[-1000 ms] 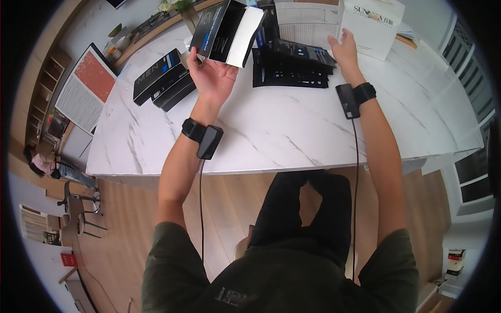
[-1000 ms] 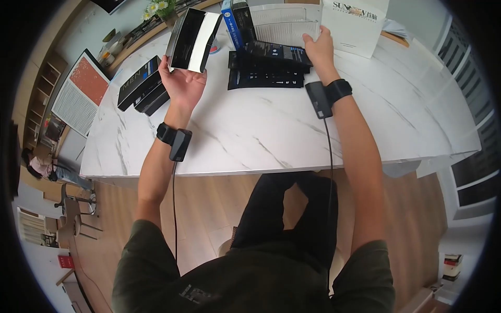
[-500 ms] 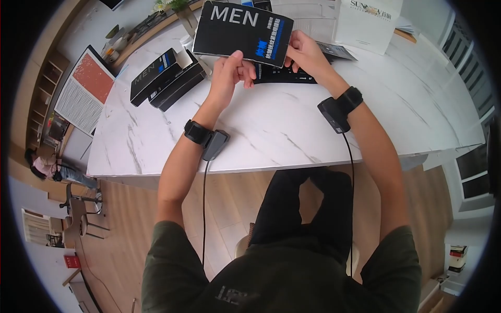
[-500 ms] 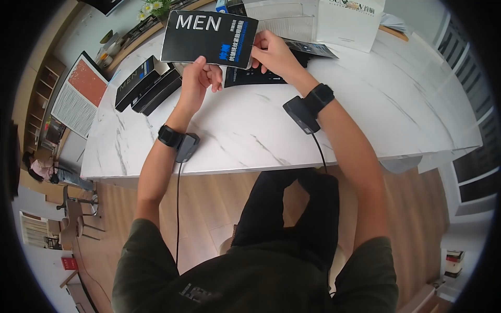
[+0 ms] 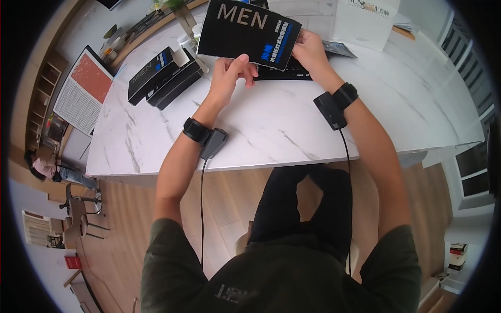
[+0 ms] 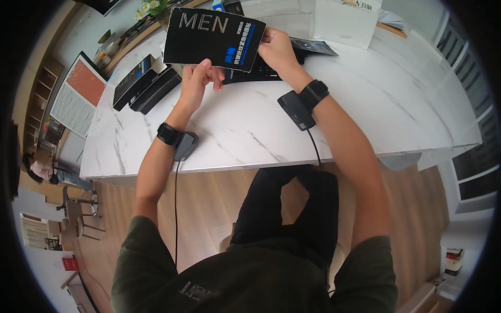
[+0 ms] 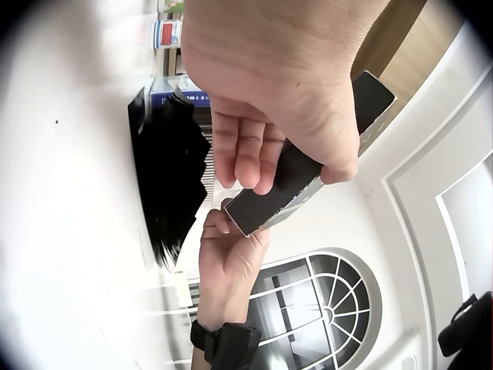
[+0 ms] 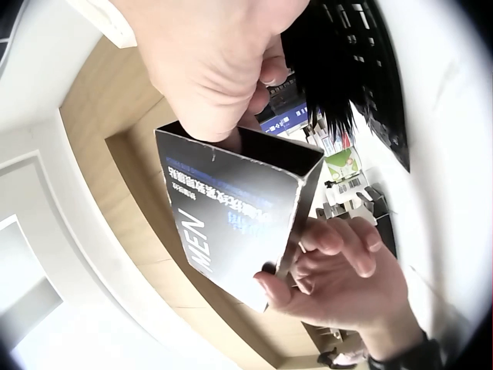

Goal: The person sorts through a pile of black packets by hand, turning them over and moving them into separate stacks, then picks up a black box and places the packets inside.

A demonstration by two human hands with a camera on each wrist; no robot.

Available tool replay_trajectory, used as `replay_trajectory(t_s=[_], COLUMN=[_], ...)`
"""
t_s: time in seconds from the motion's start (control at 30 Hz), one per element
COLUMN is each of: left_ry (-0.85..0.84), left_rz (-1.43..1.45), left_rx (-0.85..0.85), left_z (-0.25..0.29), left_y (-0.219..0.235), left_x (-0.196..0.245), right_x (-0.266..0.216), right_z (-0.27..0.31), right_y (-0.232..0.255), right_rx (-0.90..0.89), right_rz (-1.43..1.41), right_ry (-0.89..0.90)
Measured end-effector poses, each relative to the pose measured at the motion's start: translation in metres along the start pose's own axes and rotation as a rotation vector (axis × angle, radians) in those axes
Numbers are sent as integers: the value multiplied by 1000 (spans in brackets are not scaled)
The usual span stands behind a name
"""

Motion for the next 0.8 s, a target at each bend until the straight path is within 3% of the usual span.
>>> replay_trajectory(t_s=[0.2, 0.43, 0.57, 0.63, 0.8], left_ry=[78, -4, -91, -166, -216], left_rz=[-52, 3, 108, 213, 395], left_rx=[-85, 37, 221, 320, 418], left_z=[2, 0, -1, -6, -11], left_y=[-4, 1, 8, 21, 40], left_x=[4, 3, 10, 14, 18], right_x=[-3, 5, 8, 0, -1], right_z=[4, -4, -18, -20, -23], right_y=[1, 3, 20, 30, 48], right_rx=[-28, -61, 135, 170, 313], right_rz=[178, 86, 161, 39, -27], right_ry=[63, 40, 85, 82, 84])
Point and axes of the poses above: each hand's wrist, its own z-axis away from the middle knuckle, its own y-axis out of the back of the hand, x = y × z, the point moved 2 cm from there along -z, towards the middle knuckle, and after that the axes turned 8 degrees about x, right-handed, at the moved point
